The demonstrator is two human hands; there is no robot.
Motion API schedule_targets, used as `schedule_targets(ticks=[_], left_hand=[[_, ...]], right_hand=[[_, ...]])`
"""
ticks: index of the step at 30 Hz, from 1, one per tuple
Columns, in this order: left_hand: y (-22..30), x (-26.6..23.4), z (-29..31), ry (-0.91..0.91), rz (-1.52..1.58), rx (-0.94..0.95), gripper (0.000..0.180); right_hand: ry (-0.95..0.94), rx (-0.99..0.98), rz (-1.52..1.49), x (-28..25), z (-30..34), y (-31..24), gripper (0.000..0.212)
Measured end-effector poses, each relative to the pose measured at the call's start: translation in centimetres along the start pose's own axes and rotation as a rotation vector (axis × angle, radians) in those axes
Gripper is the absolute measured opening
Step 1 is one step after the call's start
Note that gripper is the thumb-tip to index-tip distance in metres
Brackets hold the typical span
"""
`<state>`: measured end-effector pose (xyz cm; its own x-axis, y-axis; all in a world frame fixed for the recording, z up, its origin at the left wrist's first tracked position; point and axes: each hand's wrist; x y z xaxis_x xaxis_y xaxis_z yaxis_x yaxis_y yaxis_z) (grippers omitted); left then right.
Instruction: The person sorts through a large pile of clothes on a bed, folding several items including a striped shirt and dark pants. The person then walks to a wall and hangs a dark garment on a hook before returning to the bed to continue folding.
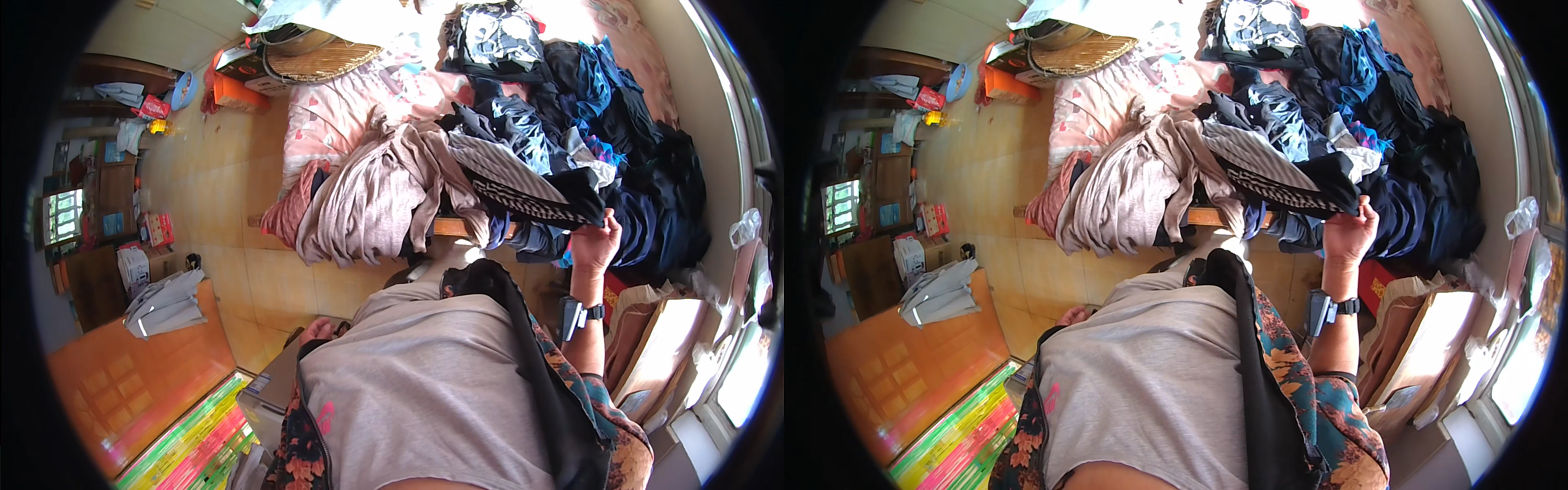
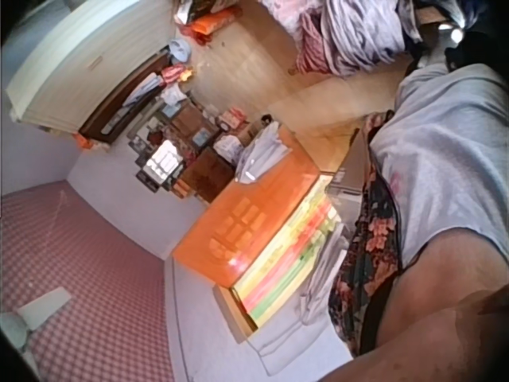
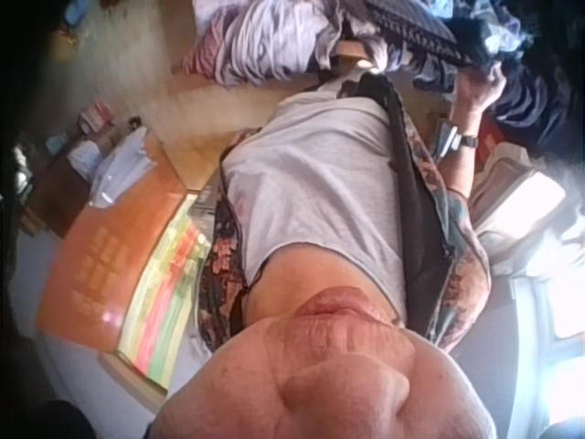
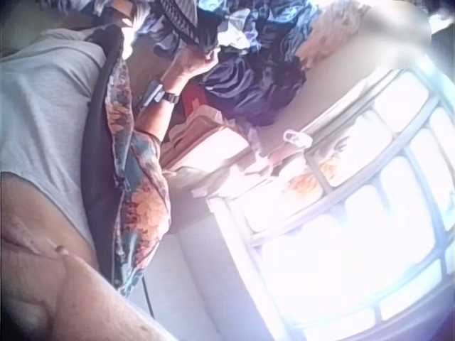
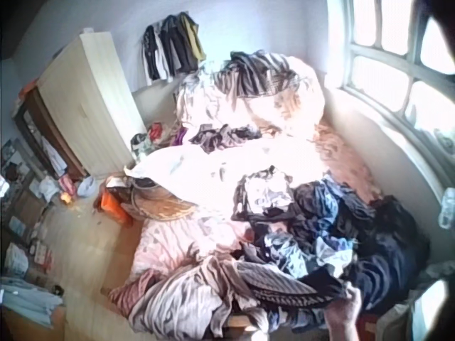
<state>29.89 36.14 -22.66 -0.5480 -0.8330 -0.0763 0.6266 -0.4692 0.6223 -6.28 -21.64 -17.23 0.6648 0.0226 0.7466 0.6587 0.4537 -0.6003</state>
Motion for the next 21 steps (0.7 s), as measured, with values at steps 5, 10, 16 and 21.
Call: schedule_targets(ticks=[5, 10, 16, 21], left_hand=[[2.5, 1.0, -0.2, -0.032, -0.005, 0.063, 0.04], [4.6, 1.5, -0.3, -0.032, -0.047, 0.029, 0.04], [3.8, 1.8, -1.3, -0.063, -0.063, 0.024, 0.039], [3.8, 2.1, -0.9, -0.036, -0.03, 0.029, 0.04]], right_hand=[[0.243, -0.218, 0.05, -0.9, 0.9, -5.2, 0.017], [0.242, -0.401, 0.232, -4.9, -1.6, -12.1, 0.025], [0.566, -0.417, 1.675, -10.6, -5.9, -7.0, 0.048], [0.062, -0.6, 2.19, -6.5, -7.0, 3.9, 0.052]])
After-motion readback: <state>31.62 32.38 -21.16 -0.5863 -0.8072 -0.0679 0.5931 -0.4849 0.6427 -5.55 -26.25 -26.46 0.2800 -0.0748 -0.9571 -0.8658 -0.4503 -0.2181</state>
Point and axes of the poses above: each hand's wrist, its own z-axis away from the middle knuckle, its own x-axis out of the palm, y = z × x, and after that the axes turned 15 degrees about z, right-handed
